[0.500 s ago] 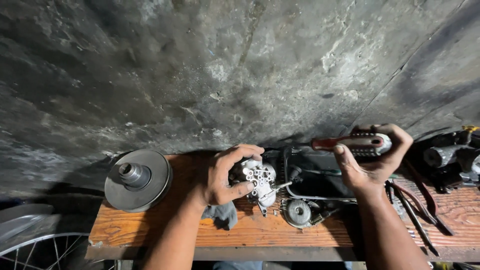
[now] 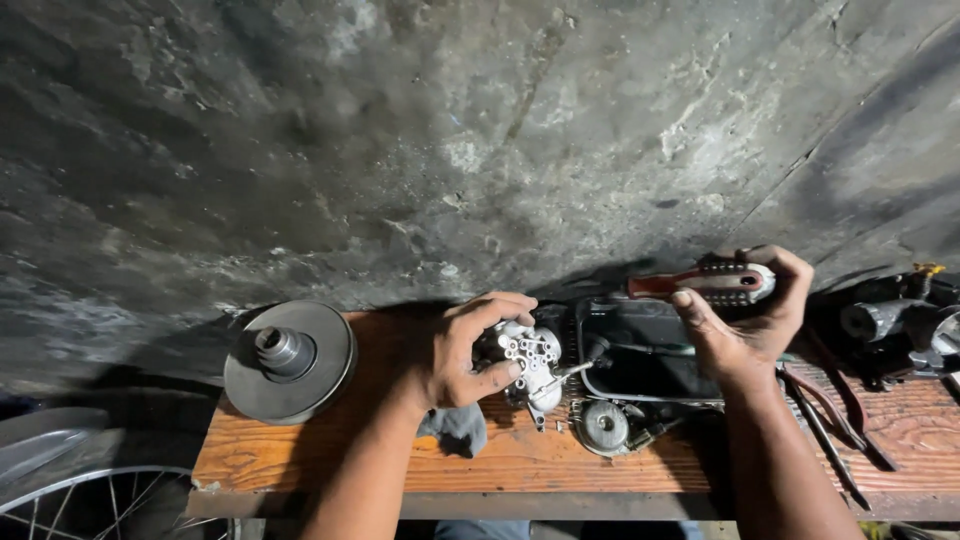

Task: Cleaning and inspecting a motorcycle engine component using a screwdriver and a toothbrush at a workbench.

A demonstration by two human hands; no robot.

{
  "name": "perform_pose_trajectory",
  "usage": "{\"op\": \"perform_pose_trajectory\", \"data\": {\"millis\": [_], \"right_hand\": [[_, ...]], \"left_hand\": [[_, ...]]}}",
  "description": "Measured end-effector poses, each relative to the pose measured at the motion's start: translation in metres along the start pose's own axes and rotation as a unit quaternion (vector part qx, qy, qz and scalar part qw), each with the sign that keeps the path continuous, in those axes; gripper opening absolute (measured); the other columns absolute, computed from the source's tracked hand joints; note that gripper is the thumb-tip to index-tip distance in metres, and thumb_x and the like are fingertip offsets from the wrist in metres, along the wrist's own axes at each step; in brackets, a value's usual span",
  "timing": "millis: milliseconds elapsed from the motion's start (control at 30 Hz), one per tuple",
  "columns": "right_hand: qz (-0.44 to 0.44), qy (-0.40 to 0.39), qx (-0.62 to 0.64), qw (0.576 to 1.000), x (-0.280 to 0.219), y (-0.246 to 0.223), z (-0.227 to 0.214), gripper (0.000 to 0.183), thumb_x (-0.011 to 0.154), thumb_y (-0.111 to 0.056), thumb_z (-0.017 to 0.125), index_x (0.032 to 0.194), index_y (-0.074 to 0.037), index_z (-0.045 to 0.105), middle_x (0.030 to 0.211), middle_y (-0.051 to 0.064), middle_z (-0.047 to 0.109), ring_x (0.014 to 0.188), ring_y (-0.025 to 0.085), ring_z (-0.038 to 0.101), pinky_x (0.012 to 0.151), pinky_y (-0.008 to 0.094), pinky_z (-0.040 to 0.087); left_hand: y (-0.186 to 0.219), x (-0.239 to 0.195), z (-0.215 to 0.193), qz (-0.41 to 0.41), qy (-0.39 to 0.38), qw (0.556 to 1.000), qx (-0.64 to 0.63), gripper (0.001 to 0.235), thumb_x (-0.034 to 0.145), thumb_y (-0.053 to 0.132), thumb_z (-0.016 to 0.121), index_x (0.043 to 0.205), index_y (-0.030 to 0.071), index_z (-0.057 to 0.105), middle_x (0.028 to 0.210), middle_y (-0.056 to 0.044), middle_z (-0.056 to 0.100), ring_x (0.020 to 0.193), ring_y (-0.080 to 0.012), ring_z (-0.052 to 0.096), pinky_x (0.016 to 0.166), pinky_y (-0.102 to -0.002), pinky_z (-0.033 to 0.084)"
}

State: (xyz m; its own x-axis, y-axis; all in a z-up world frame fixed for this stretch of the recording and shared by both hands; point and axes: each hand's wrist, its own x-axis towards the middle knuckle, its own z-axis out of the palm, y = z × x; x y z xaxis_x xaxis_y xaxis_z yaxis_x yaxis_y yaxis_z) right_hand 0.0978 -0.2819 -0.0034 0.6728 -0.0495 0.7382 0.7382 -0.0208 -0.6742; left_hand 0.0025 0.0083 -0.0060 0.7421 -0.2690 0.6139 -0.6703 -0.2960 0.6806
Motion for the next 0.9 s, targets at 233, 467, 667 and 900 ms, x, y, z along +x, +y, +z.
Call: {"op": "perform_pose_trajectory", "data": {"millis": [233,467,667,900], "right_hand": [[-0.003,-0.003,-0.056,0.998,0.008,-0.010,-0.024,0.065,0.082,-0.029,0.082,0.126,-0.010,0.039,0.116,0.008,0.050,0.100,0.016,0.060,0.089,0.027,0.050],[0.032,0.015,-0.062,0.997,-0.003,-0.003,-0.064,0.067,0.081,-0.023,0.083,0.130,-0.011,0.039,0.119,0.009,0.053,0.104,0.016,0.060,0.095,0.029,0.053],[0.013,0.035,-0.081,0.996,-0.030,-0.003,-0.082,0.065,0.084,-0.028,0.080,0.130,-0.012,0.037,0.116,0.009,0.055,0.105,0.017,0.061,0.092,0.027,0.052],[0.071,0.089,-0.017,0.993,-0.063,-0.023,-0.079,0.063,0.085,-0.035,0.077,0.131,-0.019,0.036,0.122,0.001,0.048,0.106,0.013,0.058,0.096,0.026,0.051]], "left_hand": [[0.005,0.000,-0.003,-0.008,-0.016,1.000,0.011,0.050,0.087,0.043,0.058,0.118,0.004,0.063,0.135,-0.021,0.063,0.125,-0.0360,0.063,0.108,-0.049,0.048],[0.007,0.002,0.001,0.005,-0.011,1.000,0.027,0.048,0.086,0.041,0.057,0.115,0.004,0.064,0.133,-0.022,0.064,0.122,-0.0380,0.064,0.103,-0.051,0.050],[0.010,0.005,0.000,0.004,-0.009,0.999,0.033,0.048,0.087,0.041,0.055,0.114,0.003,0.064,0.131,-0.023,0.064,0.120,-0.0381,0.065,0.102,-0.050,0.051],[0.007,0.003,-0.001,-0.010,-0.018,0.999,0.034,0.049,0.088,0.041,0.055,0.118,0.004,0.063,0.136,-0.022,0.062,0.125,-0.0379,0.063,0.104,-0.052,0.051]]}}
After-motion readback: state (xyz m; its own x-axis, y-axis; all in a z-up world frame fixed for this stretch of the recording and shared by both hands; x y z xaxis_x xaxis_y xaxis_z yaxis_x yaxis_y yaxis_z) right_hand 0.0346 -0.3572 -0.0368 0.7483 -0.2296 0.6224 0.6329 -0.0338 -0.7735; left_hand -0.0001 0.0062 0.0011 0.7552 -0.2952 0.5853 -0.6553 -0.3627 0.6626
